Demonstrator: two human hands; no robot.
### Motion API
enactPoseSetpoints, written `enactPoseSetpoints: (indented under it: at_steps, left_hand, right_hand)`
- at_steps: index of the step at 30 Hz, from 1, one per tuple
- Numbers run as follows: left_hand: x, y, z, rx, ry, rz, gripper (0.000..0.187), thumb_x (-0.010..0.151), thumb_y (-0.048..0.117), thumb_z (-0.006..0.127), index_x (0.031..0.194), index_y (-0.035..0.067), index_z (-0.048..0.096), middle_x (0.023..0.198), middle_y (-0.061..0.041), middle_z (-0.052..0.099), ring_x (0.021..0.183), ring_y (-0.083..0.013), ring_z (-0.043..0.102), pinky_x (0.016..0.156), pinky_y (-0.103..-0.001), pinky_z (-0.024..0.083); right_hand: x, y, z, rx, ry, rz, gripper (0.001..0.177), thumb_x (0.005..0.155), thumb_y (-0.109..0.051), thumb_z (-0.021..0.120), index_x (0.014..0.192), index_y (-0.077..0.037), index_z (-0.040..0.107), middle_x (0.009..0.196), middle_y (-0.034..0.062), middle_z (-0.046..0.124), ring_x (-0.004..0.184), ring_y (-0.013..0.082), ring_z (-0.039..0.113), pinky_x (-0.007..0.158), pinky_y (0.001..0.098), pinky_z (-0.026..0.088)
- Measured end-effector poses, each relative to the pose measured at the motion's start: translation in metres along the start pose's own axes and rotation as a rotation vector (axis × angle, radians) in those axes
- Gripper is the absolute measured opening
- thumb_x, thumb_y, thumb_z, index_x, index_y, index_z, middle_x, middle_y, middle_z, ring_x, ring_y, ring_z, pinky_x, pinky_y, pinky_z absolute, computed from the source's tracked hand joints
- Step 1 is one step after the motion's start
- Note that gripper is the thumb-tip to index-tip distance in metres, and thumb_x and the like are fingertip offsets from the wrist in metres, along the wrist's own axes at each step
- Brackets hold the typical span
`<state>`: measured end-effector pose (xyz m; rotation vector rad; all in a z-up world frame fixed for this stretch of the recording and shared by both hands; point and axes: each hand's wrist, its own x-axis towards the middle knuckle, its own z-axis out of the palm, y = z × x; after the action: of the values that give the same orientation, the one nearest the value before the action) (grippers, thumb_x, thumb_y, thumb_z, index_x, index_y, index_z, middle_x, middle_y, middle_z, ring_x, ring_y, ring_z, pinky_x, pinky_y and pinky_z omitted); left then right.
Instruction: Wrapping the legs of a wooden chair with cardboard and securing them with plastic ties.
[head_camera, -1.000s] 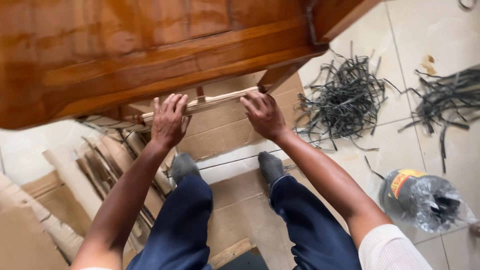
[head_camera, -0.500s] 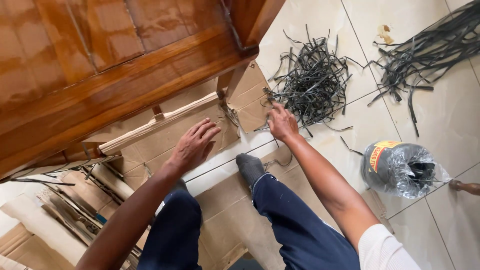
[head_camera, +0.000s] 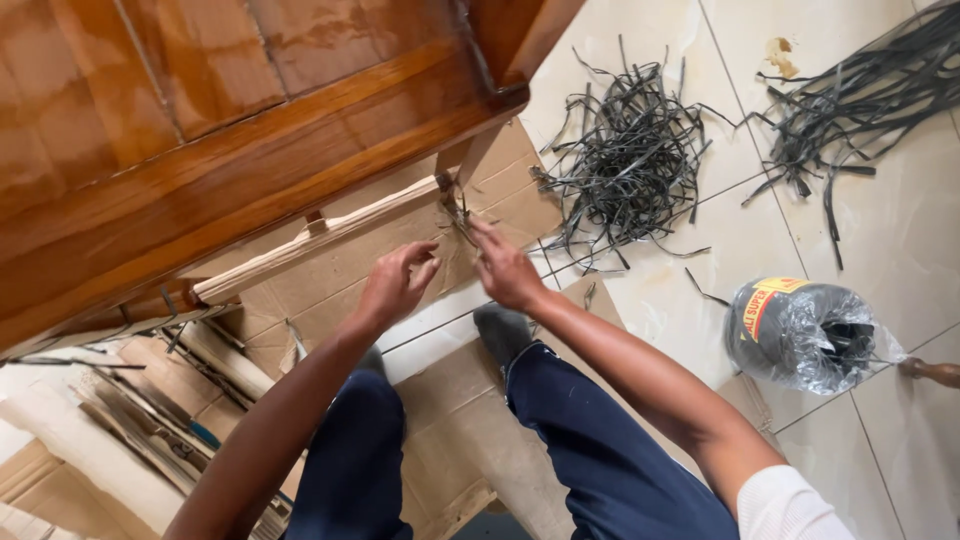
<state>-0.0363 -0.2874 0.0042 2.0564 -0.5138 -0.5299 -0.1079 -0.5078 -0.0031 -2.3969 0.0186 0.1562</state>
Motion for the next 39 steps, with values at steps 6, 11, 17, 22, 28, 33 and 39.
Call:
enactPoseSetpoints:
  at_steps: [6,11,17,22,28,33,39]
  left_hand:
    - [0.002,-0.042,-0.006,-0.502,0.124,-0.214,0.034,0.094,0.028,0.072,0.120,0.007,0.076,0.097,-0.002,0.080,0.089,-0.0080,0.072,0.076,-0.024,0.057]
    - [0.003,-0.072,-0.007,-0.550,0.068,-0.263,0.026,0.092,0.022,0.079,0.111,0.003,0.080,0.086,-0.002,0.075,0.075,-0.0072,0.062,0.064,-0.024,0.050]
    - [-0.008,-0.051,-0.017,-0.610,0.090,-0.277,0.020,0.092,0.020,0.078,0.101,0.002,0.080,0.087,-0.002,0.077,0.077,-0.0063,0.066,0.068,-0.022,0.053]
    - [-0.003,-0.038,-0.027,-0.599,0.129,-0.230,0.019,0.093,0.020,0.078,0.099,0.002,0.079,0.086,-0.003,0.077,0.077,-0.0064,0.066,0.068,-0.022,0.053]
    - [0.013,-0.013,-0.061,-0.676,0.300,-0.142,0.018,0.096,0.019,0.077,0.101,0.002,0.079,0.083,0.001,0.071,0.072,-0.0046,0.058,0.061,-0.022,0.045]
    - [0.015,-0.022,-0.068,-0.662,0.297,-0.102,0.017,0.096,0.019,0.076,0.100,0.003,0.078,0.084,0.001,0.074,0.074,-0.0041,0.064,0.065,-0.021,0.052]
    - [0.016,-0.023,-0.065,-0.634,0.145,-0.035,0.017,0.095,0.019,0.075,0.100,0.003,0.078,0.088,-0.001,0.077,0.078,-0.0049,0.068,0.069,-0.022,0.056]
  right_hand:
    - [-0.005,-0.065,0.022,0.074,-0.045,-0.255,0.047,0.096,-0.012,0.063,0.142,-0.004,0.056,0.146,0.0176,0.055,0.123,0.0389,0.062,0.097,0.0438,0.054]
    - [-0.005,-0.076,0.021,0.089,-0.052,-0.275,0.041,0.096,-0.010,0.063,0.137,-0.004,0.060,0.142,0.0152,0.060,0.118,0.0365,0.065,0.095,0.0425,0.055]
    - [-0.005,-0.075,0.031,0.165,-0.009,-0.196,0.025,0.097,-0.012,0.066,0.120,-0.005,0.068,0.120,0.0125,0.071,0.103,0.0301,0.072,0.087,0.0381,0.058]
    - [0.005,-0.078,0.038,0.385,0.026,0.082,0.019,0.096,-0.019,0.072,0.108,-0.005,0.070,0.090,0.0060,0.077,0.080,0.0144,0.075,0.072,0.0290,0.059]
    - [0.007,-0.059,0.048,0.689,-0.004,0.257,0.020,0.099,-0.023,0.073,0.097,-0.003,0.074,0.078,0.0009,0.071,0.070,0.0072,0.062,0.063,0.0238,0.051]
    - [0.006,-0.061,0.038,0.494,-0.093,0.186,0.027,0.096,-0.028,0.075,0.105,-0.003,0.077,0.094,0.0048,0.075,0.087,0.0102,0.066,0.080,0.0242,0.052]
    - [0.034,-0.103,0.021,0.588,-0.094,0.170,0.043,0.095,-0.027,0.070,0.132,-0.005,0.063,0.122,0.0034,0.071,0.110,0.0108,0.066,0.088,0.0250,0.052]
